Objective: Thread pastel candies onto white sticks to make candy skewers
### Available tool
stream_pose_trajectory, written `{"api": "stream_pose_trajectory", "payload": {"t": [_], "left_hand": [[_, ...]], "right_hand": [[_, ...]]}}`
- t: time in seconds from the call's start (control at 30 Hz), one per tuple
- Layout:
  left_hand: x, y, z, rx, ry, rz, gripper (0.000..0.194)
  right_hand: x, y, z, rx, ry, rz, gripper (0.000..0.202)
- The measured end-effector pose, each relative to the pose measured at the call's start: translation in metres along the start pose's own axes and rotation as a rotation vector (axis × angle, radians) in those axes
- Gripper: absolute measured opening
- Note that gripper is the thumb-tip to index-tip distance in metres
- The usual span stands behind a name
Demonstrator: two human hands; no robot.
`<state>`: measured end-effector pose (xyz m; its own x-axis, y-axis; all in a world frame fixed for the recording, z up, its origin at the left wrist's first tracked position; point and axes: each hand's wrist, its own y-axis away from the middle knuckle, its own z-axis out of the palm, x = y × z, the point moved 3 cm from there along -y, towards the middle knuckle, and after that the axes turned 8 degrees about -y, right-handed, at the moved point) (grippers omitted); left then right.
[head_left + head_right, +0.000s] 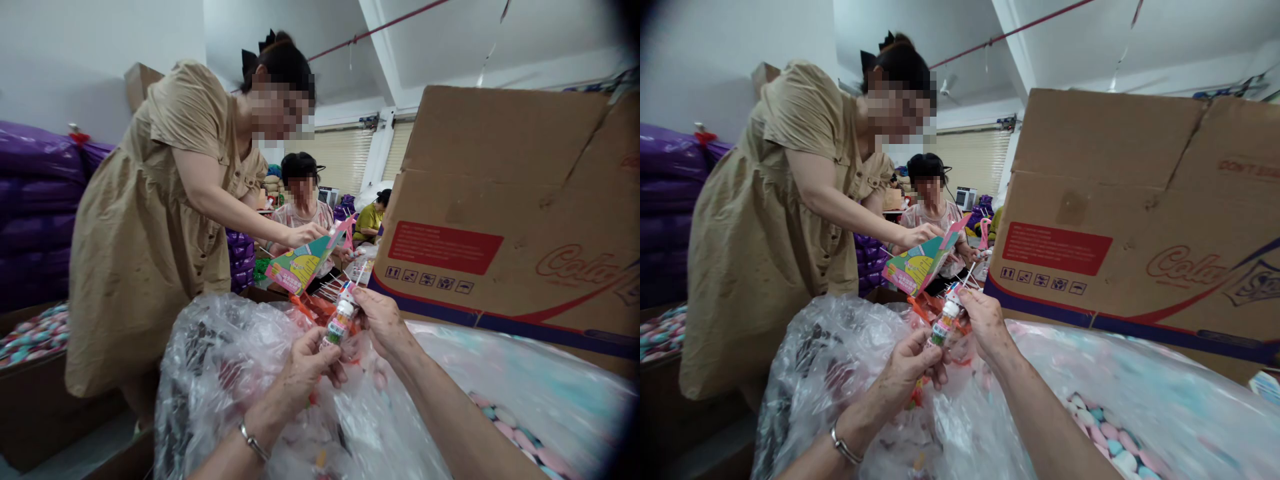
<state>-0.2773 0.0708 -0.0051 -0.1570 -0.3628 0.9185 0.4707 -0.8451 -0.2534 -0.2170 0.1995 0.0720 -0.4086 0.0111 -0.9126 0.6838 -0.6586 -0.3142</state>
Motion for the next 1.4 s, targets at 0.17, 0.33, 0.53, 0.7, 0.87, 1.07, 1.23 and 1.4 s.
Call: {"api": "stream_pose_trajectory", "payload": {"t": [0.17,0.33,0.53,0.7,0.87,1.07,1.23,1.4], "left_hand": [[0.000,0.001,0.005,0.006,-0.020,-0.012,0.038],[-0.001,0.001,0.006,-0.009,-0.019,-0.017,0.040],[-0.006,0.001,0.005,-0.026,-0.019,-0.022,0.040],[-0.010,0.001,0.003,-0.026,-0.017,-0.040,0.039],[-0.010,0.001,0.003,-0.027,-0.033,-0.036,0.039],[0.002,0.003,0.002,0.057,-0.074,0.089,0.034],[0.013,-0.002,0.001,0.123,-0.169,0.167,0.030],[0.016,-0.002,0.001,0.146,-0.060,0.087,0.035]], "right_hand": [[0.002,0.002,-0.002,-0.038,0.001,0.020,0.049],[0.002,0.007,-0.002,-0.032,-0.008,0.035,0.049],[0.000,0.011,0.000,-0.023,0.010,0.034,0.050],[0.000,0.010,-0.001,0.027,0.037,0.021,0.049],[0.000,0.009,-0.004,0.030,0.048,0.003,0.050],[-0.001,0.011,-0.001,-0.045,0.103,-0.002,0.050],[0.004,0.017,0.009,-0.109,0.110,0.026,0.050],[0.006,0.021,0.015,-0.129,0.116,0.075,0.053]]}}
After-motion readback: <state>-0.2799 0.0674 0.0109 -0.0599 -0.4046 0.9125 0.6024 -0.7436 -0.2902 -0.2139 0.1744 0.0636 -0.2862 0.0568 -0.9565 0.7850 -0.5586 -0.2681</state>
